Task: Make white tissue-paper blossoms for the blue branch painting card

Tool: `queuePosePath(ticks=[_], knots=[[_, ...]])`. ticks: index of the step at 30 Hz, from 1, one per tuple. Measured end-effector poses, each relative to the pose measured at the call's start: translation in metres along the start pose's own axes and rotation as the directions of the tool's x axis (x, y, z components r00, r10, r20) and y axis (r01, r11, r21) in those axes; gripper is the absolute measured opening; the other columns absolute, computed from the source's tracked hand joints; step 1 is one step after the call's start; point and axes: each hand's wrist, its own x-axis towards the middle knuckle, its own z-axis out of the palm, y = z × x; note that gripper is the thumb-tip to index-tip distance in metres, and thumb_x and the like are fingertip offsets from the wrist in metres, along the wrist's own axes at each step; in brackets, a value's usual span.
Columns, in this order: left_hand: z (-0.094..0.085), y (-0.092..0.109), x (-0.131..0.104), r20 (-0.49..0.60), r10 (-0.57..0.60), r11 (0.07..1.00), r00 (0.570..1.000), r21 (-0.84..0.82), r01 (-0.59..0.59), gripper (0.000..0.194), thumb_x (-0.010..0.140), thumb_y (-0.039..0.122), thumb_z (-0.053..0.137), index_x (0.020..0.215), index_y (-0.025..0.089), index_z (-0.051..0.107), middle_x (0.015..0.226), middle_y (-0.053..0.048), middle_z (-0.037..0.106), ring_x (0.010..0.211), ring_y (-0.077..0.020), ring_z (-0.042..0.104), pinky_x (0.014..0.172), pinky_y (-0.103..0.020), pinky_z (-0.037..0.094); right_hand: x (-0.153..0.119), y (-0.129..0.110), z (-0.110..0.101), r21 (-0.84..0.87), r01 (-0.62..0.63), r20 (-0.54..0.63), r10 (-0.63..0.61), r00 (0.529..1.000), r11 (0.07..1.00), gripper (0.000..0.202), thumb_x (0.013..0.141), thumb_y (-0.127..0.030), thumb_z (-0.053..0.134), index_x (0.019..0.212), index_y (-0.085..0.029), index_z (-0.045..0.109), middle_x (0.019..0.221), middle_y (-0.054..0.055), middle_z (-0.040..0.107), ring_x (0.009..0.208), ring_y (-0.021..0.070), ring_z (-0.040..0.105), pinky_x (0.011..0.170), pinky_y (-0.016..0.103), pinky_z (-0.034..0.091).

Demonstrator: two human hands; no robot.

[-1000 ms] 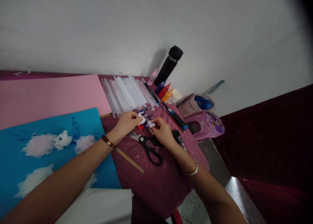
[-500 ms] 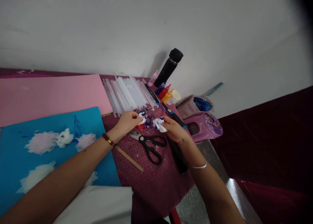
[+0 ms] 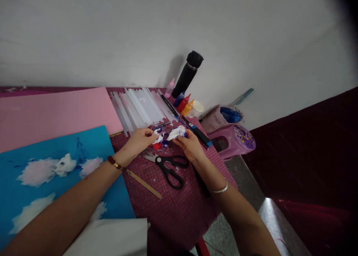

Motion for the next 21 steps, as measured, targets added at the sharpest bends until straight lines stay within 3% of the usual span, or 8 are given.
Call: queuePosePath(ticks=[3, 5, 8, 10, 13, 21], knots=[[0.0, -0.001, 0.0, -0.009, -0.008, 1.0, 1.0, -0.011, 0.008, 0.022, 0.068, 0.035, 0.059, 0.06, 0.015, 0.061, 0.051, 0.003, 0.05, 0.046, -0.0089, 0.04, 0.043, -0.021, 0.026, 0.002, 0.008, 0.005, -0.175, 0.084, -0.006, -0.087, 0.996, 0.981, 0.026, 0.063, -0.021, 0.069, 0.082, -0.02, 0.052, 0.086, -0.003, 0.06, 0.078, 0.0124, 0.061, 0.074, 0.03, 0.055], [0.0, 0.0, 0.0, -0.016, -0.012, 1.0, 1.0, -0.019, 0.012, 0.022, 0.068, 0.035, 0.059, 0.061, 0.015, 0.061, 0.05, 0.003, 0.049, 0.045, -0.0085, 0.039, 0.042, -0.021, 0.026, 0.003, 0.011, 0.004, -0.384, 0.162, 0.039, -0.159, 0.987, 0.909, 0.021, 0.066, -0.023, 0.065, 0.08, -0.02, 0.051, 0.081, -0.003, 0.059, 0.074, 0.0132, 0.058, 0.072, 0.03, 0.052], [0.001, 0.001, 0.0, -0.031, -0.015, 0.999, 0.999, -0.03, 0.014, 0.022, 0.067, 0.034, 0.059, 0.06, 0.014, 0.061, 0.051, 0.003, 0.05, 0.045, -0.0083, 0.039, 0.043, -0.021, 0.026, 0.002, 0.01, -0.002, -0.685, 0.292, 0.154, -0.259, 0.953, 0.668, 0.012, 0.068, -0.02, 0.061, 0.076, -0.02, 0.051, 0.073, -0.003, 0.056, 0.069, 0.0139, 0.053, 0.069, 0.029, 0.045], [0.001, 0.001, 0.0, -0.044, -0.013, 0.999, 0.999, -0.033, 0.011, 0.022, 0.066, 0.034, 0.06, 0.059, 0.013, 0.061, 0.051, 0.003, 0.05, 0.046, -0.0082, 0.04, 0.043, -0.021, 0.026, 0.0, 0.008, -0.005, -0.788, 0.346, 0.228, -0.28, 0.933, 0.51, 0.01, 0.069, -0.016, 0.058, 0.076, -0.019, 0.051, 0.072, -0.003, 0.056, 0.067, 0.0142, 0.051, 0.066, 0.028, 0.041], [0.002, -0.003, 0.002, -0.064, -0.007, 0.999, 0.998, -0.033, 0.005, 0.023, 0.066, 0.035, 0.06, 0.059, 0.013, 0.061, 0.051, 0.003, 0.051, 0.046, -0.0085, 0.041, 0.044, -0.021, 0.026, -0.003, 0.004, -0.004, -0.837, 0.402, 0.321, -0.261, 0.91, 0.372, 0.013, 0.068, -0.012, 0.055, 0.077, -0.019, 0.052, 0.074, -0.002, 0.056, 0.069, 0.0146, 0.051, 0.066, 0.027, 0.039], [0.006, -0.018, 0.008, -0.097, 0.01, 0.999, 0.995, -0.03, -0.013, 0.023, 0.068, 0.036, 0.06, 0.066, 0.014, 0.065, 0.054, 0.002, 0.055, 0.048, -0.0104, 0.046, 0.045, -0.022, 0.028, -0.01, -0.002, 0.004, -0.823, 0.536, 0.483, -0.266, 0.834, 0.188, 0.018, 0.064, -0.007, 0.053, 0.075, -0.021, 0.051, 0.079, 0.001, 0.059, 0.079, 0.0181, 0.053, 0.074, 0.029, 0.039]])
